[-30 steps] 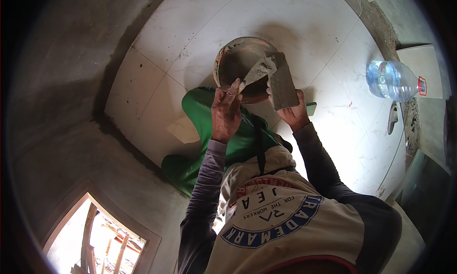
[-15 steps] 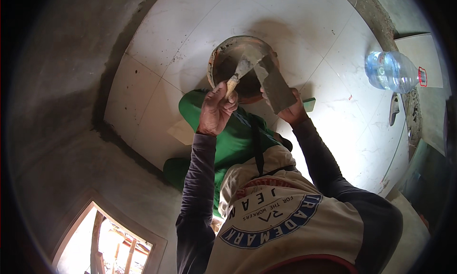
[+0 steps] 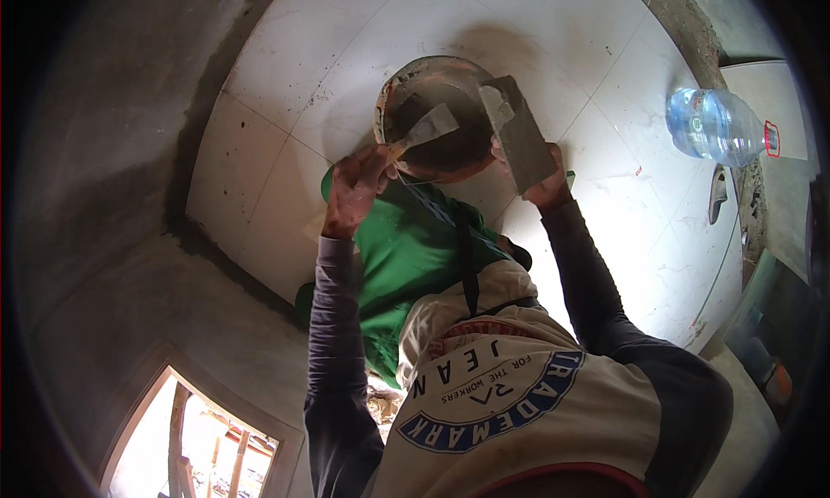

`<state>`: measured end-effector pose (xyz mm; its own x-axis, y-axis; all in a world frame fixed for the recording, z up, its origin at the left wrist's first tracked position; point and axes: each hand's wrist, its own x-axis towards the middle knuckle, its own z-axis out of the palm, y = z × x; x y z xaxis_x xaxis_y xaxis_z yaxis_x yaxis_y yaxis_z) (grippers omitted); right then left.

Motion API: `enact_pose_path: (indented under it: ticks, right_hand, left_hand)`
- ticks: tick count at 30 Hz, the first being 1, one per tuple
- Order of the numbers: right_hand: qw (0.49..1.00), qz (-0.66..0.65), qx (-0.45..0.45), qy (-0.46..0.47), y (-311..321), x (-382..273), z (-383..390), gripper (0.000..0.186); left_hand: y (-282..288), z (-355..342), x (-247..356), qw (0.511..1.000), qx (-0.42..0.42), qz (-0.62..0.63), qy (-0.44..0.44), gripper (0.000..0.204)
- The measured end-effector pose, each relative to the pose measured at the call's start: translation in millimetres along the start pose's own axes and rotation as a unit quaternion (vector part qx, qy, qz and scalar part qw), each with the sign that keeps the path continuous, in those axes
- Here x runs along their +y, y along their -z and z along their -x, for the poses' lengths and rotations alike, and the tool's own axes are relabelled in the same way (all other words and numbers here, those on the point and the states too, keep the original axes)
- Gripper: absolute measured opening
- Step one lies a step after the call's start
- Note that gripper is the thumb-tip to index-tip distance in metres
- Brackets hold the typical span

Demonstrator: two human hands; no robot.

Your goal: The person applies grout to the corner gap between wall tiles using a scraper and a small block, then wipes the excess material away from the tiles with a cloth.

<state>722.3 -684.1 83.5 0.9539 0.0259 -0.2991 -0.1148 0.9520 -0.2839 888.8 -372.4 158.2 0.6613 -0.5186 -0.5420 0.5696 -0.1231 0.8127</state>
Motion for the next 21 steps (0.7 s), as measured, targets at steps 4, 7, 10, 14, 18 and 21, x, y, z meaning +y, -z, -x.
enact_pose_path:
  ticks: [4, 7, 10, 14, 18, 21]
  right_hand:
    - [0.995, -0.047, -0.086, -0.015, 13, -17, 5, 0.066]
    - [0.993, -0.054, -0.104, -0.004, 2, -12, 11, 0.061]
    - [0.997, -0.065, -0.029, -0.016, 20, -10, 18, 0.055]
    - [0.998, -0.066, -0.014, -0.02, 34, -8, 26, 0.05]
    - [0.998, -0.048, 0.004, -0.026, 26, 0, 19, 0.048]
    - [0.998, -0.061, -0.011, -0.012, 36, -2, 23, 0.047]
  left_hand:
    - [-5, -26, 6, 0.845, 0.004, -0.465, -0.265, 0.024]
    - [-24, -44, 0, 0.783, 0.034, -0.562, -0.265, 0.024]
    - [-26, -62, -14, 0.789, 0.093, -0.563, -0.225, 0.025]
    - [-25, -76, -18, 0.784, 0.081, -0.596, -0.155, 0.022]
    - [-9, -92, -72, 0.689, -0.003, -0.702, -0.178, 0.021]
    - [-22, -87, -86, 0.75, 0.051, -0.64, -0.161, 0.02]
